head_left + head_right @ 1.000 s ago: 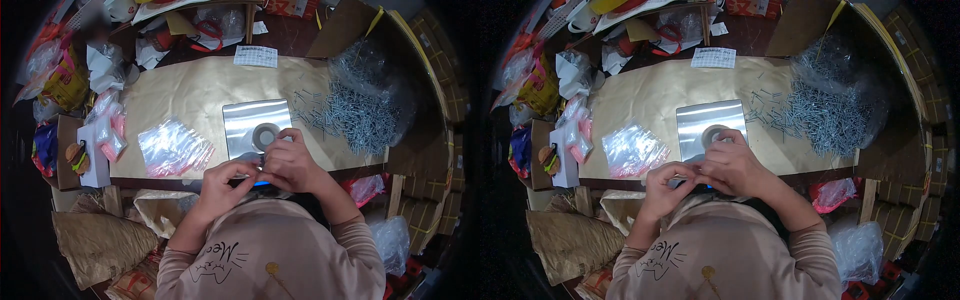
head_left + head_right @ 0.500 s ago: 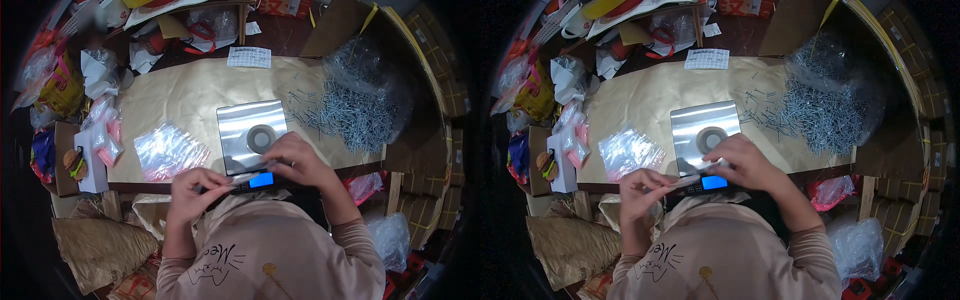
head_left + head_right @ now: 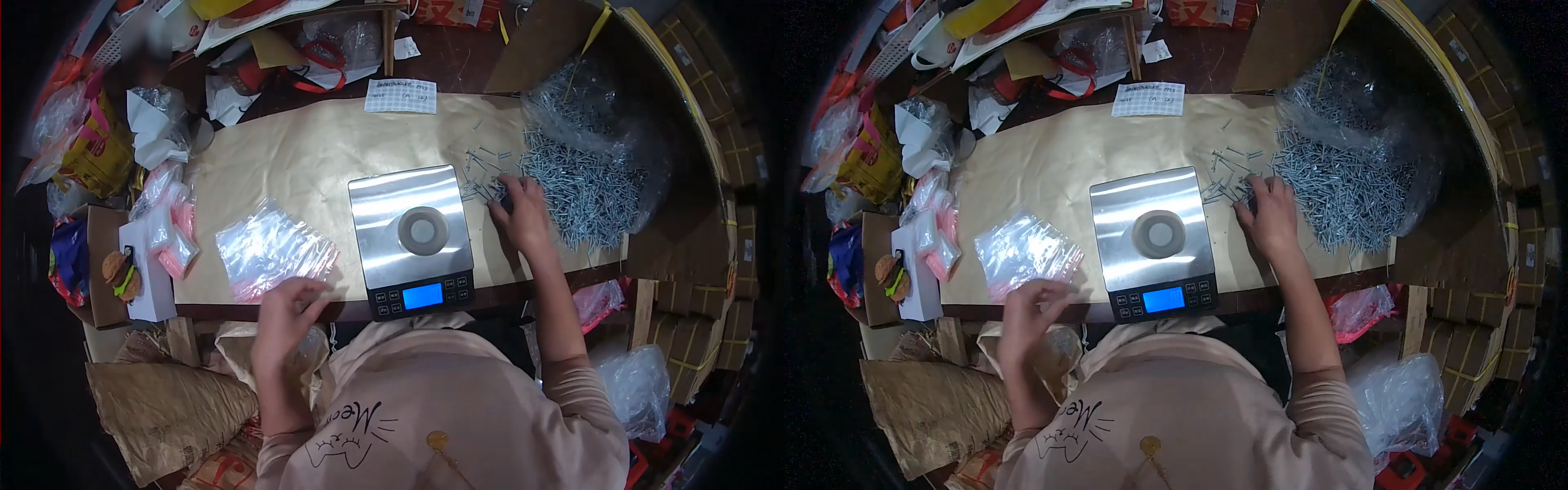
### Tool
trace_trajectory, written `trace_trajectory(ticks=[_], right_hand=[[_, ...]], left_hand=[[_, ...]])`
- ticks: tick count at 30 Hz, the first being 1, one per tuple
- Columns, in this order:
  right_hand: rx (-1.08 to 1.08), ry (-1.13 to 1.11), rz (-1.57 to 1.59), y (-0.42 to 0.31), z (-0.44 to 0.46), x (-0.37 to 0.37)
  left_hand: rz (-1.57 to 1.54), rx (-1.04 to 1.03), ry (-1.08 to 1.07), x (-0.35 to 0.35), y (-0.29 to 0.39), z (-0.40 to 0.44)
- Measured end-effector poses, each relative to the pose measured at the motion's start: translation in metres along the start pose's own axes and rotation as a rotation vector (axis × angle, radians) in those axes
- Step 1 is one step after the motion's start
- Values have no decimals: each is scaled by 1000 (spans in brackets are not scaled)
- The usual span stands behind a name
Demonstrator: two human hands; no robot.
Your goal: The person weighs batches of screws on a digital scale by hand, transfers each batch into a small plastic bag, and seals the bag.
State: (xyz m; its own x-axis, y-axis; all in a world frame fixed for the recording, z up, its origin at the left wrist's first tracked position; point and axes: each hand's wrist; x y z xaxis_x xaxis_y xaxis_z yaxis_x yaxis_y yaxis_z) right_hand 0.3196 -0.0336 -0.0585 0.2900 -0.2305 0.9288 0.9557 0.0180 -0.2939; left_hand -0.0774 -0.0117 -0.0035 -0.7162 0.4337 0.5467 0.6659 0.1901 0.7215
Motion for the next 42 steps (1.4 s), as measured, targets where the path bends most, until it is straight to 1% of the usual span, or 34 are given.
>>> trace_trajectory(ticks=[2,4,5,7,10,11,14,17,20,21,24,27,30,33,36,37,40,42], right_hand=[[-9,20,130,4,1,2],[-57,20,273,4,3,9],[-33,38,268,8,4,10],[13,75,259,21,5,12],[-162,18,458,38,9,18],[-253,-4,619,43,10,19],[-342,-19,805,37,17,33],[-121,91,1097,24,21,29],[1,-91,1093,-6,33,42],[92,-113,1047,-20,36,45],[196,-231,1085,-56,40,44],[360,-323,839,-84,42,48],[467,-238,769,-86,38,45],[180,-242,802,-83,38,67],[123,-179,763,-76,35,74],[166,-201,713,-78,34,78],[345,-169,773,-103,31,77],[530,-68,732,-120,30,66]], left_hand=[[146,-256,193,-22,2,17],[251,-258,358,-50,2,32],[304,-259,440,-59,2,37],[265,-231,420,-66,3,43],[192,-240,427,-63,2,45],[169,-231,422,-60,1,46],[109,-254,441,-57,1,45],[93,-257,425,-56,2,42],[95,-239,393,-55,3,39],[96,-233,385,-55,4,38],[-7,-167,324,-55,5,35],[18,-220,328,-55,2,37],[-39,-148,318,-59,-4,37],[-96,-150,352,-57,0,35],[-74,-284,362,-46,21,29],[-75,-324,352,-45,29,27],[-84,-433,319,-46,56,20],[-102,-487,284,-51,73,13]])
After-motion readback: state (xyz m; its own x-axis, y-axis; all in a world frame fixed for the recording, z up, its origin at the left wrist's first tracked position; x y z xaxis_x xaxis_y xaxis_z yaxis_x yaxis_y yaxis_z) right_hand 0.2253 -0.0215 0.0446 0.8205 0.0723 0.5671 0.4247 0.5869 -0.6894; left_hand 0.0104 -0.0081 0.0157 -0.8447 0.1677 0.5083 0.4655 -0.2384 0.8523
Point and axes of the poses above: each hand's wrist, its own z-axis towards the middle knuckle, its own x-axis out of the back of the hand, y = z × x, and after that the axes turned 15 degrees about x, right-handed
